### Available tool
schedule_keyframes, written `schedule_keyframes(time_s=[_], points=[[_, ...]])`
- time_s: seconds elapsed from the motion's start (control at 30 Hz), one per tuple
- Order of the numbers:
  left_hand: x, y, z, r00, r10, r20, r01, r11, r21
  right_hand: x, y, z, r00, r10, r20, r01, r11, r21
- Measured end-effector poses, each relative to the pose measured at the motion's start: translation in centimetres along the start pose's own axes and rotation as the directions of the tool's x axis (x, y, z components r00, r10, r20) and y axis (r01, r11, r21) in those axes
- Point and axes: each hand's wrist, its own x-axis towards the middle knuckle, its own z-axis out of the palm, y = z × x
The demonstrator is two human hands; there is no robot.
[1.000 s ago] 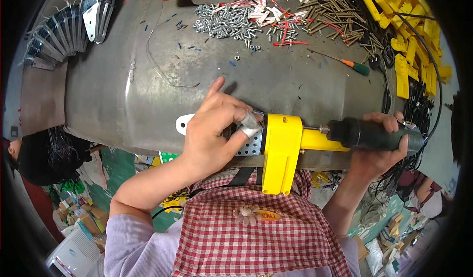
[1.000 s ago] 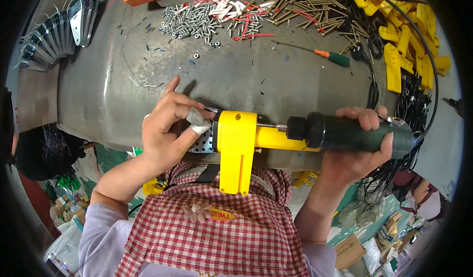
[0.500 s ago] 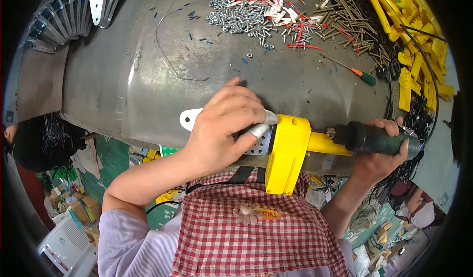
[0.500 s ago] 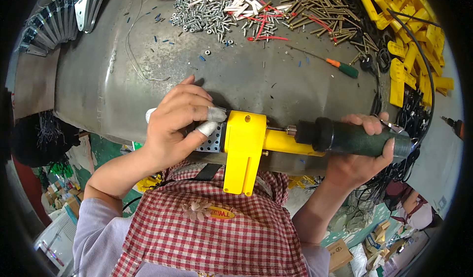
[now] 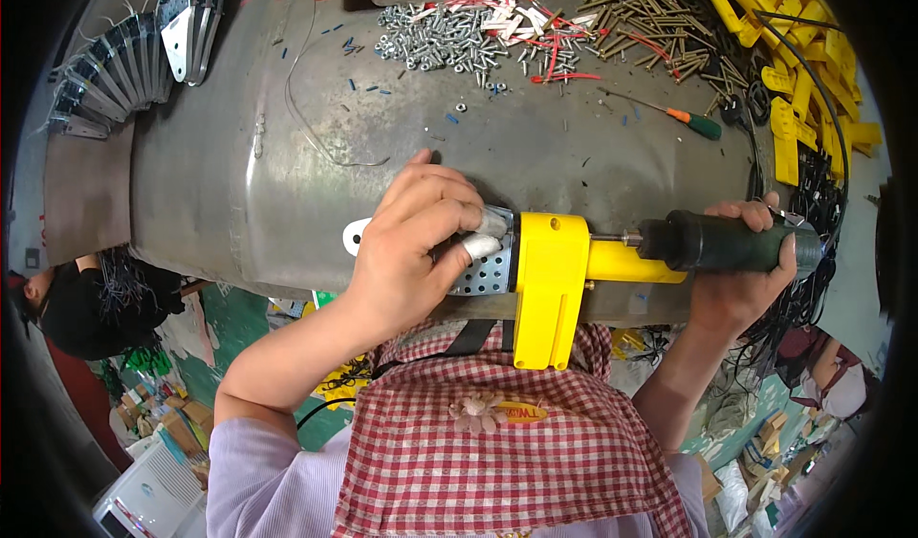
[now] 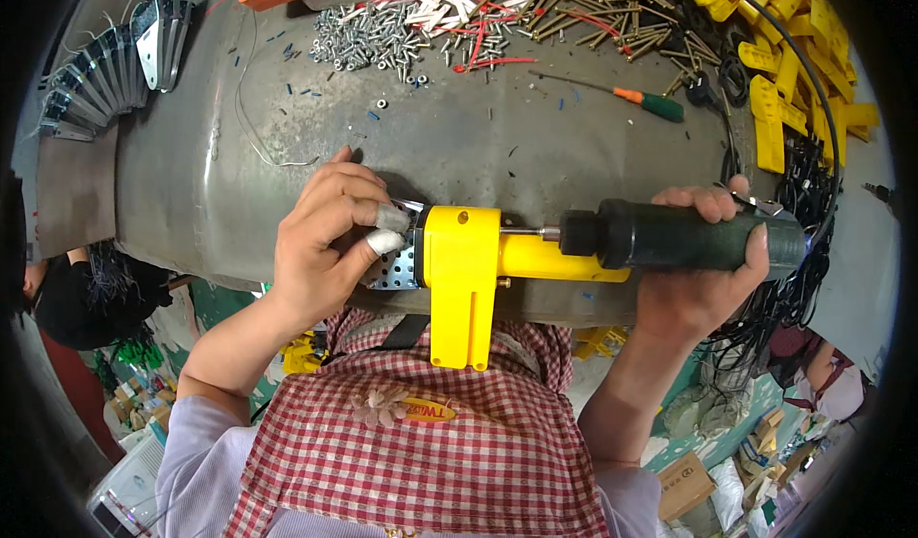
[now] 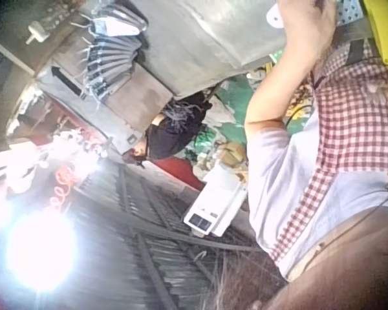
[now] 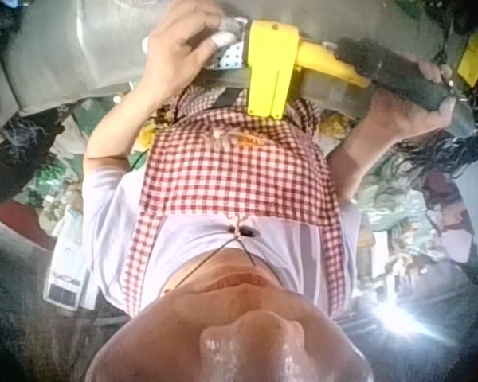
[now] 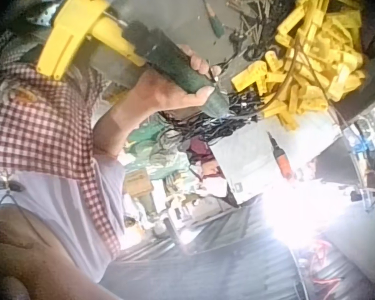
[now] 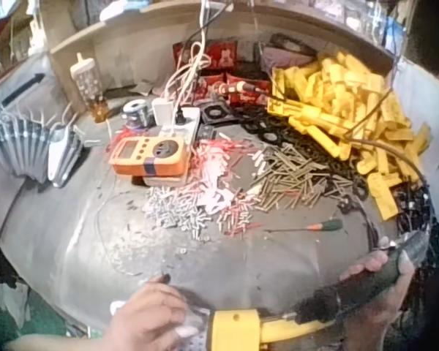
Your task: Assembling components into a yellow and white plastic housing using tools including an electric screwdriver, soldering iron, and manual screwdriver.
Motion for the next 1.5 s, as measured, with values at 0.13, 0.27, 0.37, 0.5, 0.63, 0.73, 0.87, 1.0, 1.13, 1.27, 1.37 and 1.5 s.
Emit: schedule_keyframes(time_s=[0.13, 0.27, 0.37, 0.5, 0.63, 0.73, 0.87, 1.0, 1.13, 1.27, 1.37, 1.5], points=[[0.1, 0.0, 0.5, 0.999, -0.001, -0.047, 0.002, 1.000, 0.031, -0.2, 0.0, 0.0, 0.999, -0.014, -0.033, 0.013, 0.999, -0.030], [0.1, -0.2, 0.8, 0.997, 0.030, -0.066, -0.025, 0.997, 0.071, 0.0, 0.2, 0.0, 0.999, -0.018, -0.039, 0.016, 0.999, -0.044], [0.2, 0.3, 1.0, 0.995, 0.061, -0.084, -0.054, 0.995, 0.086, 0.0, 0.0, 0.0, 0.999, -0.017, -0.031, 0.016, 0.999, -0.041], [0.3, 0.3, 1.4, 0.989, 0.090, -0.116, -0.074, 0.988, 0.136, 0.4, 0.0, -0.2, 1.000, -0.012, -0.021, 0.012, 1.000, -0.023], [0.1, 0.2, 1.6, 0.984, 0.127, -0.122, -0.107, 0.982, 0.157, 0.1, 0.3, 0.4, 1.000, -0.029, -0.010, 0.029, 1.000, -0.012], [-0.3, -0.3, 1.5, 0.983, 0.136, -0.121, -0.121, 0.985, 0.122, -0.2, 0.7, 1.0, 0.995, -0.100, -0.024, 0.099, 0.994, -0.053], [-0.1, 0.4, 1.3, 0.979, 0.059, -0.195, -0.039, 0.994, 0.105, -0.4, 0.8, 1.1, 0.995, -0.093, -0.048, 0.091, 0.995, -0.044], [-0.4, 0.4, 0.9, 0.998, 0.049, -0.033, -0.047, 0.997, 0.061, -0.4, 0.7, 1.1, 0.990, -0.119, -0.075, 0.110, 0.986, -0.123], [-0.1, 0.3, 1.3, 0.997, 0.077, -0.011, -0.077, 0.997, 0.010, -0.2, 0.6, 0.6, 0.998, -0.067, -0.016, 0.067, 0.998, -0.003], [-0.2, -0.1, 1.6, 0.993, 0.115, -0.023, -0.114, 0.993, 0.012, 0.1, 0.6, 0.5, 0.998, -0.061, -0.003, 0.061, 0.998, -0.001], [0.0, 0.3, 1.6, 0.993, 0.113, -0.027, -0.112, 0.994, 0.016, 0.0, 0.7, 0.6, 0.999, -0.050, 0.016, 0.049, 0.997, 0.052], [0.3, 0.5, 2.0, 0.992, 0.103, -0.066, -0.101, 0.994, 0.029, 0.8, 0.4, -0.1, 0.988, -0.060, 0.145, 0.053, 0.997, 0.052]])
